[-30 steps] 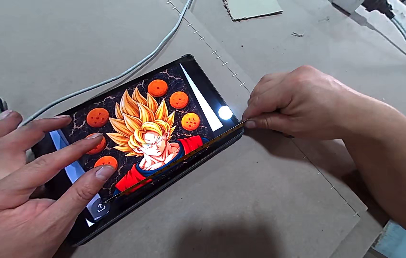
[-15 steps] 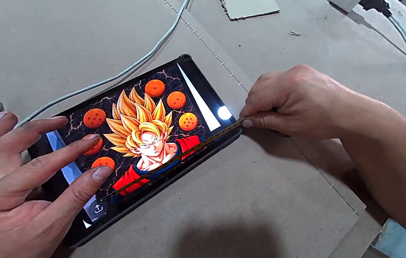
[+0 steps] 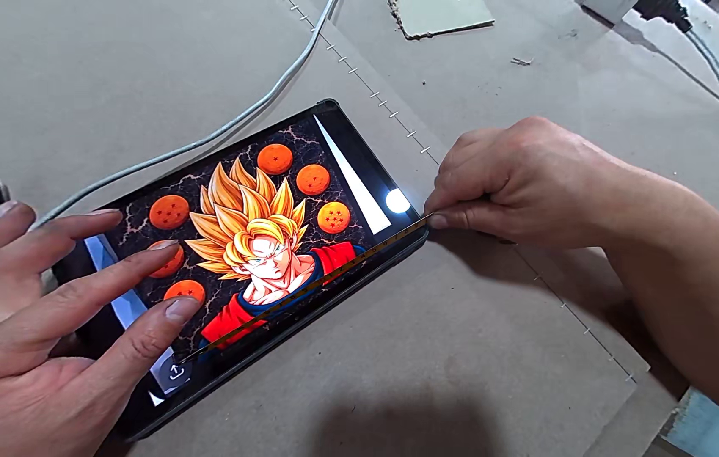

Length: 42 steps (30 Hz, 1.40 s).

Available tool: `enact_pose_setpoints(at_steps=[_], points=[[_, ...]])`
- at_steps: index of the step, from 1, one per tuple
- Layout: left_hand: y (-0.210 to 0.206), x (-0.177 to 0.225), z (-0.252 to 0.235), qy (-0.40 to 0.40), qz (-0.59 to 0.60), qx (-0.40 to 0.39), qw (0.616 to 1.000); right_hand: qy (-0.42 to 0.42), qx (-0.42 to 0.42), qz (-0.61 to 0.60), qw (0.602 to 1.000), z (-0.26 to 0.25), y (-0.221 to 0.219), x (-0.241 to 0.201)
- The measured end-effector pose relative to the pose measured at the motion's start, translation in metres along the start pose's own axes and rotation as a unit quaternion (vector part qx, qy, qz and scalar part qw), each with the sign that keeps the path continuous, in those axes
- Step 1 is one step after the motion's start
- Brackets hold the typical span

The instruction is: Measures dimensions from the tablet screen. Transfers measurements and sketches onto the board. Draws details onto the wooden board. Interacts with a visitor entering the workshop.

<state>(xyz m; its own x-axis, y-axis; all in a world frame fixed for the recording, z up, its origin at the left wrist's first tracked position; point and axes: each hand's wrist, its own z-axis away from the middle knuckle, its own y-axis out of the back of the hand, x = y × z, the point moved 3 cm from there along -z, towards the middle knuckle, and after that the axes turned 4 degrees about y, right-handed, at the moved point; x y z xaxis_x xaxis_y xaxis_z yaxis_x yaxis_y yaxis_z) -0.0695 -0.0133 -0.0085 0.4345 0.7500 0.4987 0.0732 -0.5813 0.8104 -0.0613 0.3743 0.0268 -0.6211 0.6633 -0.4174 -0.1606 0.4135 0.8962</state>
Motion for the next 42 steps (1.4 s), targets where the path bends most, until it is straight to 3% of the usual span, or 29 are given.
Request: enact_pose_setpoints(at_steps=[13, 26, 31, 35, 42], points=[[0.005, 0.008, -0.001, 0.005, -0.033, 0.008, 0.999, 0.062, 0.049, -0.044, 0.996, 0.006, -0.009, 0.022], [0.006, 0.009, -0.002, 0.006, -0.019, 0.001, 1.0, 0.068, 0.052, -0.058, 0.995, 0.012, -0.016, 0.039], [0.007, 0.009, -0.002, 0.011, -0.021, 0.002, 1.0, 0.068, 0.051, -0.057, 0.995, 0.011, -0.015, 0.039], [0.01, 0.005, -0.001, 0.024, 0.042, 0.024, 0.999, 0.064, 0.049, -0.057, 0.995, 0.01, -0.014, 0.035], [0.007, -0.005, 0.001, 0.037, 0.074, 0.024, 0.996, 0.017, 0.037, -0.004, 0.999, 0.001, -0.003, 0.004]])
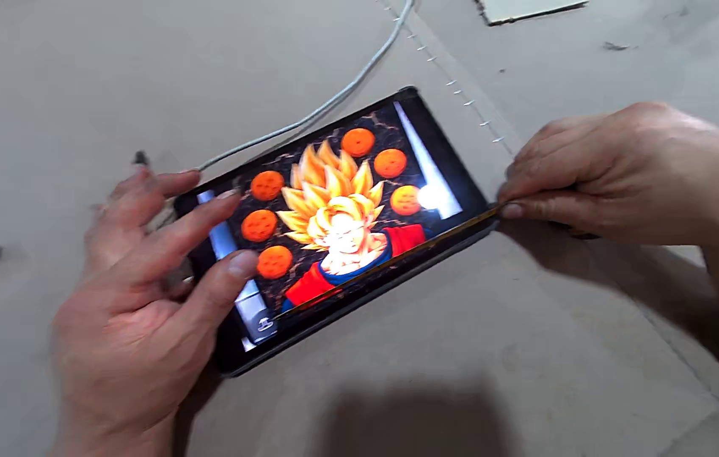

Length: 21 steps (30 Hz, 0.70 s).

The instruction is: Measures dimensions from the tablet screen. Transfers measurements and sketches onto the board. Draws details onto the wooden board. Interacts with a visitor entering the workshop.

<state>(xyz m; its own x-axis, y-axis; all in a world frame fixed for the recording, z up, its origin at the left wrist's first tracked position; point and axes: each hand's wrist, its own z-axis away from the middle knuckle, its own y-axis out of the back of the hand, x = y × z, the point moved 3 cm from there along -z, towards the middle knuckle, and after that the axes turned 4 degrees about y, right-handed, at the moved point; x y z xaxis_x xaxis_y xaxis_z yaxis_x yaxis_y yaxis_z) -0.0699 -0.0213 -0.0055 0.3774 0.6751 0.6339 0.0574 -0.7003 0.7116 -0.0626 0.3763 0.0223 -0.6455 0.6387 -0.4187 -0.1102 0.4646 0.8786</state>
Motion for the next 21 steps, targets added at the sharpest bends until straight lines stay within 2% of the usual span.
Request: enact_pose_setpoints(at_steps=[5, 10, 16, 21], points=[[-0.005, 0.007, 0.002, -0.001, -0.02, -0.005, 1.0, -0.003, -0.028, 0.01, 1.0, -0.001, 0.002, -0.002], [-0.01, 0.004, 0.001, 0.012, 0.08, -0.015, 0.997, -0.005, -0.035, 0.003, 0.999, -0.001, 0.003, -0.002], [-0.008, 0.003, 0.003, 0.015, 0.079, -0.023, 0.997, -0.009, -0.037, -0.005, 0.999, -0.001, 0.003, -0.003], [-0.009, 0.006, 0.014, 0.052, 0.06, -0.006, 0.997, -0.016, -0.034, 0.0, 0.999, -0.001, 0.003, -0.003]])
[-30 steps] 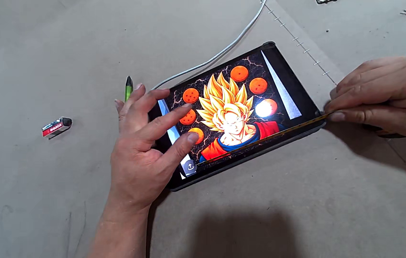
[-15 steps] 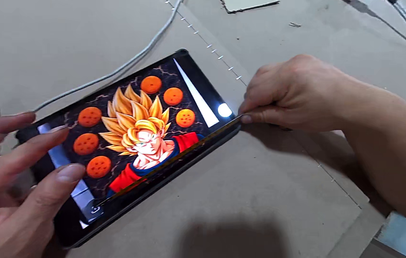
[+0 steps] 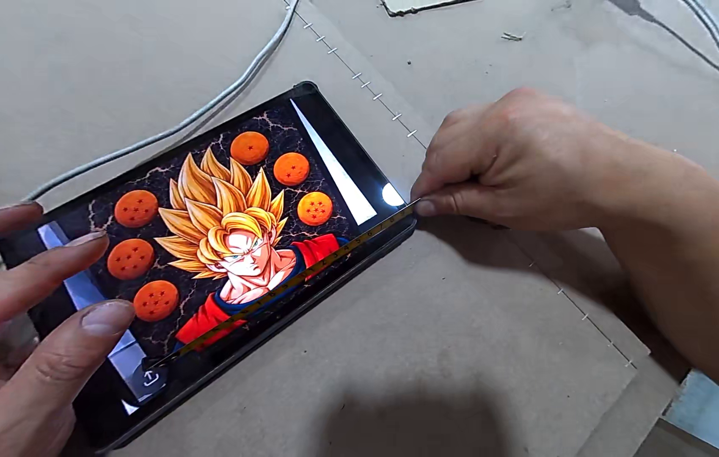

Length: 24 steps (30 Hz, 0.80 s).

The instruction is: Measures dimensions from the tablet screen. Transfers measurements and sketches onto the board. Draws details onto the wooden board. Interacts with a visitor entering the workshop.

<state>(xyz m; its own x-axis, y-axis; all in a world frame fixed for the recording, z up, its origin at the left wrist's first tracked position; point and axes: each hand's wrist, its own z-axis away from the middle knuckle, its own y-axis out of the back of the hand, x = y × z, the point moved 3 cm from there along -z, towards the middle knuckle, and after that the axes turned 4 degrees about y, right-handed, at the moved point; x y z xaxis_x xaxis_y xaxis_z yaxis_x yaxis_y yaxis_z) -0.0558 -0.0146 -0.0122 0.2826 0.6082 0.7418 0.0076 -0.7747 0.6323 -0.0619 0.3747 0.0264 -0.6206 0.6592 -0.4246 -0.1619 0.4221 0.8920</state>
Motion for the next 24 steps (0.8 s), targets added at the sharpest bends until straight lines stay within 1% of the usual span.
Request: enact_pose_setpoints(at_steps=[12, 20, 24], points=[[0.0006, 0.0034, -0.0058, -0.034, -0.032, -0.018, 0.999, -0.001, -0.004, 0.006, 1.0, -0.0001, 0.0001, 0.0001], [0.0032, 0.0002, -0.007, -0.045, -0.066, -0.012, 0.997, 0.006, -0.004, 0.01, 1.0, -0.0005, 0.0005, 0.0002], [0.0053, 0.0002, -0.0093, -0.076, -0.096, -0.003, 0.992, 0.008, -0.002, 0.006, 1.0, -0.0002, 0.0006, -0.0002]])
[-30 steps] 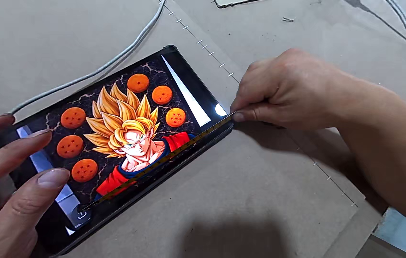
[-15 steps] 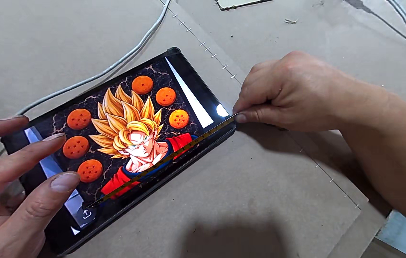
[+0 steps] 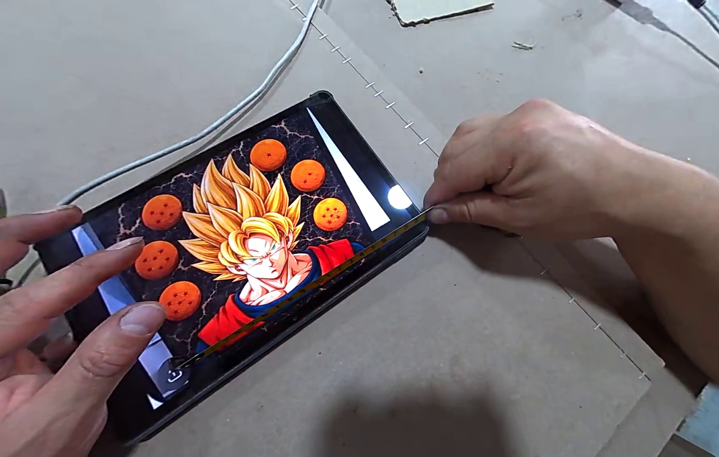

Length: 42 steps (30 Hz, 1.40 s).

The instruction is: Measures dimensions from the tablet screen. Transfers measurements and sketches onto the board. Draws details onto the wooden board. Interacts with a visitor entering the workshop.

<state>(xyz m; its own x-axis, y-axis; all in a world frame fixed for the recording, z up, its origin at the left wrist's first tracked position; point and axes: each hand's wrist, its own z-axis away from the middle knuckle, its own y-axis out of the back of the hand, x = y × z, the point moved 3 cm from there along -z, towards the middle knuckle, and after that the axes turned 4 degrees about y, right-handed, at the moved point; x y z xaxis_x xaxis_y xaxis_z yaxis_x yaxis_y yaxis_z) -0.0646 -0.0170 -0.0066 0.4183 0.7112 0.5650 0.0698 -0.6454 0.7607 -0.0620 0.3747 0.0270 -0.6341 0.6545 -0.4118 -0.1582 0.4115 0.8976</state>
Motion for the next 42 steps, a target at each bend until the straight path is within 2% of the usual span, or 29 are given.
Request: enact_pose_setpoints(at_steps=[5, 11, 14, 18, 22, 27, 29, 35, 38, 42], points=[[0.003, 0.0, 0.0, 0.008, 0.032, 0.027, 0.999, 0.015, 0.013, 0.0, 1.0, 0.001, 0.0, 0.0], [0.013, -0.022, 0.007, 0.124, 0.031, 0.136, 0.982, 0.009, 0.044, -0.05, 0.998, 0.005, 0.001, 0.004], [0.009, -0.018, 0.003, 0.186, 0.024, 0.107, 0.976, -0.027, 0.097, -0.112, 0.988, 0.009, 0.003, 0.012], [0.007, -0.015, -0.001, 0.208, -0.01, 0.08, 0.975, -0.086, 0.152, -0.084, 0.981, 0.009, 0.002, 0.011], [0.005, -0.015, -0.003, 0.214, -0.039, 0.056, 0.974, -0.16, 0.155, -0.03, 0.974, 0.022, 0.003, -0.025], [0.004, -0.015, -0.005, 0.194, -0.04, 0.061, 0.978, -0.275, 0.095, -0.195, 0.936, 0.067, -0.022, -0.096], [0.006, -0.017, -0.002, 0.184, -0.023, 0.067, 0.98, -0.306, 0.103, -0.214, 0.922, 0.07, -0.04, -0.123], [0.007, -0.02, -0.001, 0.162, 0.073, 0.116, 0.977, -0.377, 0.178, -0.12, 0.901, 0.074, -0.079, -0.176], [0.01, -0.021, 0.002, 0.19, 0.107, 0.134, 0.967, -0.397, 0.222, -0.061, 0.888, 0.067, -0.093, -0.185], [0.01, -0.019, -0.001, 0.208, 0.129, 0.143, 0.959, -0.407, 0.231, -0.035, 0.883, 0.05, -0.092, -0.187]])
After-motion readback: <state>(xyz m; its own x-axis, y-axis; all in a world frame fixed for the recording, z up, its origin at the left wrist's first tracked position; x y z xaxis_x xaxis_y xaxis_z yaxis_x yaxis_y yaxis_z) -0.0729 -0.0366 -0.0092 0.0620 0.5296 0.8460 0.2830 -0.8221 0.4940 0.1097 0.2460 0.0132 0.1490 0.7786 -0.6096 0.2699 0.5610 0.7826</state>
